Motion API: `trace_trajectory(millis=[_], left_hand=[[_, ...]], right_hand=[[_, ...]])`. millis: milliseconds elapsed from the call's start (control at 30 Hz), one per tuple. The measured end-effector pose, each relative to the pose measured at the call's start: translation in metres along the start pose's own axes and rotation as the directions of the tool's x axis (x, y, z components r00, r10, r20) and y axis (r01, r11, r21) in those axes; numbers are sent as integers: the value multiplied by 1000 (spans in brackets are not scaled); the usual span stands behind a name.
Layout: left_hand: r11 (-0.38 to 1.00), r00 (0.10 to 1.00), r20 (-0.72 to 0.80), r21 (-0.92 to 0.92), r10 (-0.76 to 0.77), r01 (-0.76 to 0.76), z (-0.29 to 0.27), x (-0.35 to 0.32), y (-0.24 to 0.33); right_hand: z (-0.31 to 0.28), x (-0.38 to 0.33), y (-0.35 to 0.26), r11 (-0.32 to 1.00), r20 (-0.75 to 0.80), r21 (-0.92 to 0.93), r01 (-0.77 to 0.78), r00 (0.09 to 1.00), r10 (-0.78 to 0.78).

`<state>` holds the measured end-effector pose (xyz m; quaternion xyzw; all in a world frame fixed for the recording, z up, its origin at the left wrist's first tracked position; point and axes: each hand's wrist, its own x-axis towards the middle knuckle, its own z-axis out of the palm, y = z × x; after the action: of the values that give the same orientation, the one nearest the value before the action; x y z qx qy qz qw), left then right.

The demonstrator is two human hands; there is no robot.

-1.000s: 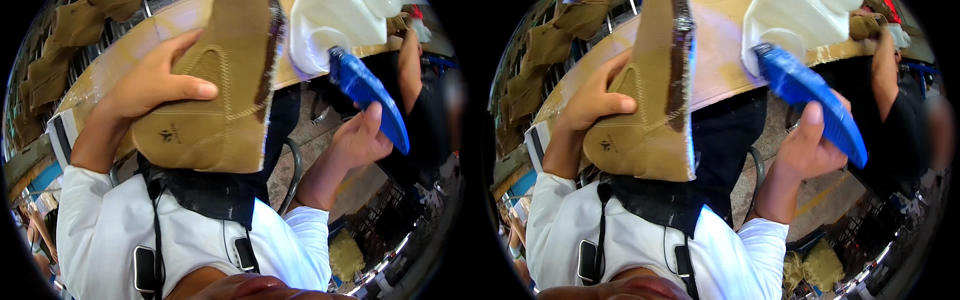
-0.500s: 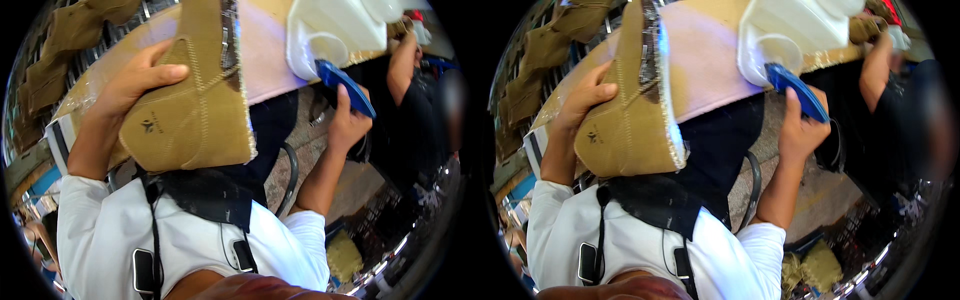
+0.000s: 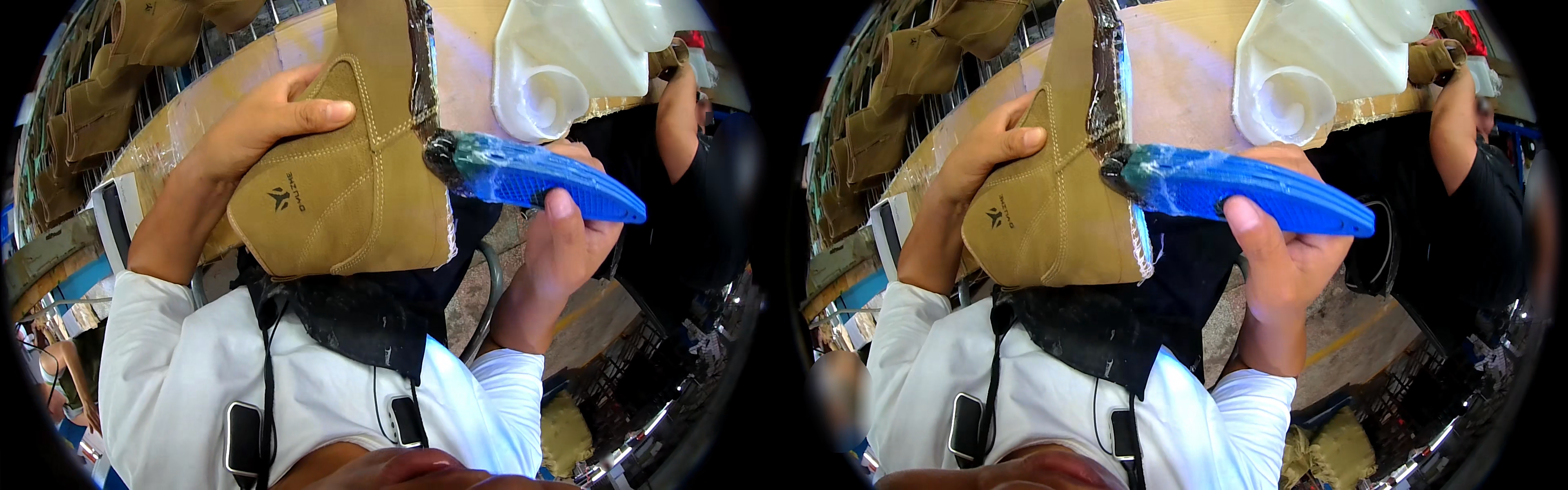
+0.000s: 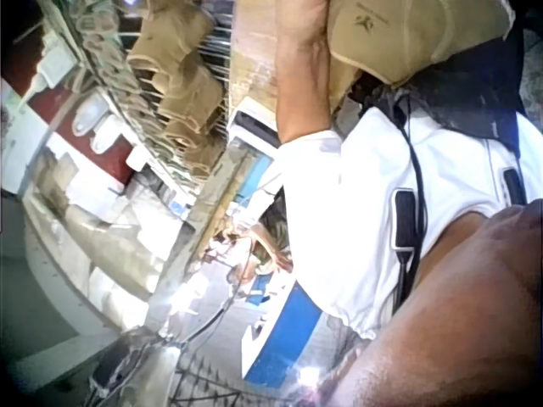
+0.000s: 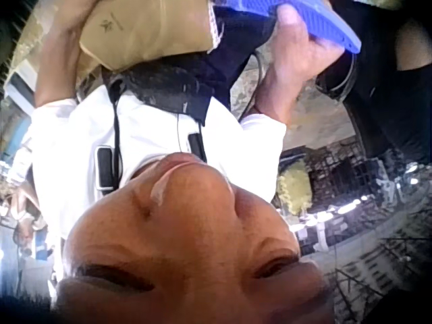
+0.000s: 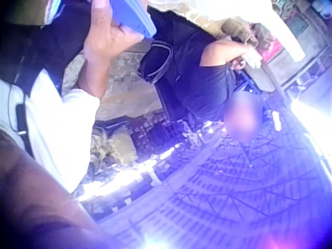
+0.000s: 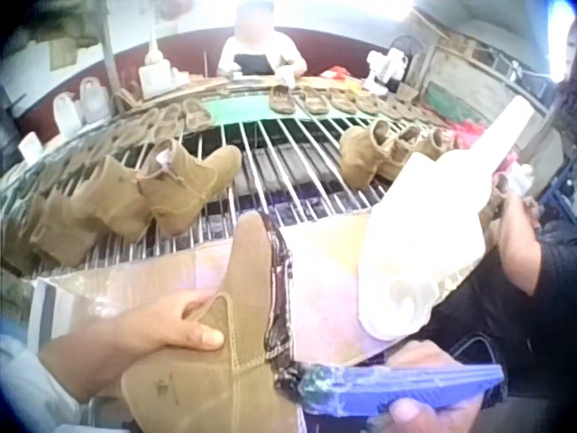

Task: The person applies glue to the sole edge of a beige boot using a blue brush. They repeatedly dip the brush into a white container and spread the adhesive along the seam where the sole meets the upper. After treating a boot, they place it on a metal rack and pick up a new one to repeat the process.

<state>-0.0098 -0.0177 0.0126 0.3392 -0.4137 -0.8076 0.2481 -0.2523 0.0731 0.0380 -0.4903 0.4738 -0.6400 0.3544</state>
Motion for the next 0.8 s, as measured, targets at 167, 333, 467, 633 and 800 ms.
trace_trajectory(millis=[167, 333, 467, 633, 800], left_hand=[[997, 1000, -22, -75, 1, -3, 0, -2, 2], [991, 997, -77, -133, -21, 11, 1, -6, 6], [984, 990, -136, -177, -21, -4, 2, -8, 7], [952, 995, -83, -304, -52, 25, 6, -9, 6], [893, 988, -125, -450, -89, 23, 8, -12, 6]], right_hand=[[-10, -10, -4, 986, 92, -89, 137, 987, -129], [-16, -23, -16, 961, 80, -176, 212, 976, -200], [-22, -24, -22, 946, 184, -180, 271, 954, -238], [-22, -15, -21, 902, 129, -265, 340, 940, -316], [-22, -7, -26, 858, 247, -278, 433, 895, -372]])
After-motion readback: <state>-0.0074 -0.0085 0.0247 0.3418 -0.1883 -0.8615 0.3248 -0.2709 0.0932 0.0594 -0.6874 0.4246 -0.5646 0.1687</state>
